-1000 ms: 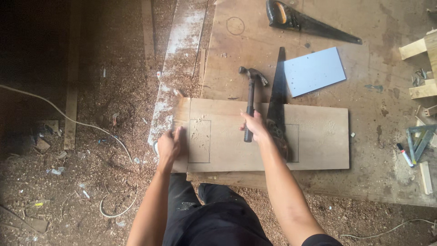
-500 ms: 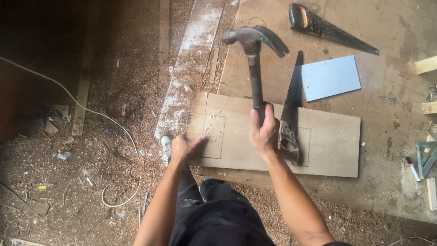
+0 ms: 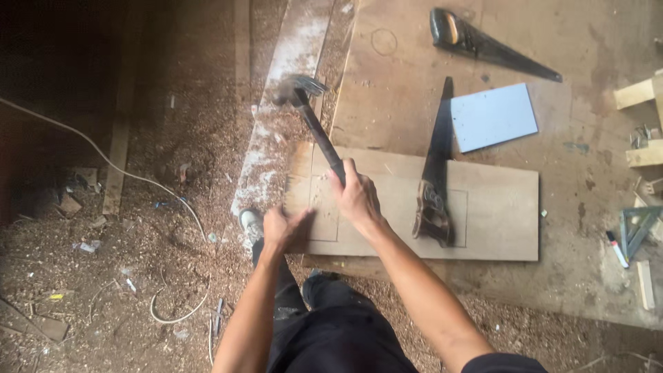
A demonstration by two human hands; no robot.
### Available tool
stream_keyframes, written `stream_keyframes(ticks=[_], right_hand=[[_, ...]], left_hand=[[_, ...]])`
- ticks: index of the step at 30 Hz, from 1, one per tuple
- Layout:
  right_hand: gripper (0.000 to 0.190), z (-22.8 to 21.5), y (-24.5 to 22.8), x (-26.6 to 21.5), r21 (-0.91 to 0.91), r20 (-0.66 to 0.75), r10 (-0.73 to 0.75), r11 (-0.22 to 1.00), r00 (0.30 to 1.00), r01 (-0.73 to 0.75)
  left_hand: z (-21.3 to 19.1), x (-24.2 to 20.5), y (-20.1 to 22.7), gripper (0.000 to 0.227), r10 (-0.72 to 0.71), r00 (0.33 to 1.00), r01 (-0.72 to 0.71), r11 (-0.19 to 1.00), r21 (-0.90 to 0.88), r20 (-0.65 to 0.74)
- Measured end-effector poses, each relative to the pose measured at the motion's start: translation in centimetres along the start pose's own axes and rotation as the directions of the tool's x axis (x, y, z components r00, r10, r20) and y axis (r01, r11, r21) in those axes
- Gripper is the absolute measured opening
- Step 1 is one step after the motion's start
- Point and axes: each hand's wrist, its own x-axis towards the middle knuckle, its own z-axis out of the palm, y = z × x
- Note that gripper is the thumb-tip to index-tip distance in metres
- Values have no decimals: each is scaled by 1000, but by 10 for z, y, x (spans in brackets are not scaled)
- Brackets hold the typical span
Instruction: The person uses a hammer and chisel to carve a rectangular recess into a wooden plank. They then use a hand saw to cut along the marked lines of the plank. The person repeatedly switches between chiseling and sawing to shape the wood.
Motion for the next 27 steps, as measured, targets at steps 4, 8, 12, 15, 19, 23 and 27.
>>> stream_keyframes(ticks=[4,8,12,15,19,23,27], right_hand=[[21,-13,-16,-14,-3,16,108,994,994,-108],[19,-25,-23,-20,4,25,134,991,991,-134],[18,-51,-17,-22,15,-15,144,990,989,-144],[17,-60,-1,-26,54,-265,-45,997,963,61],[18,-26,11,-42,83,-190,8,997,982,8],[30,14,23,-57,-223,138,203,960,969,-169],[29,23,27,-35,-91,133,122,990,984,-110]], left_hand=[[-1,-9,-11,73,36,999,-37,994,-101,-13],[-4,-6,-2,73,-8,1000,9,998,-57,24],[-11,-9,7,73,-9,1000,12,992,-123,28],[-12,-11,12,75,10,1000,-7,988,-153,15],[-13,-12,7,77,11,1000,-8,994,-112,27],[-1,-13,0,74,19,999,-17,998,-61,31],[-13,-2,5,85,91,993,-92,996,-7,-69]])
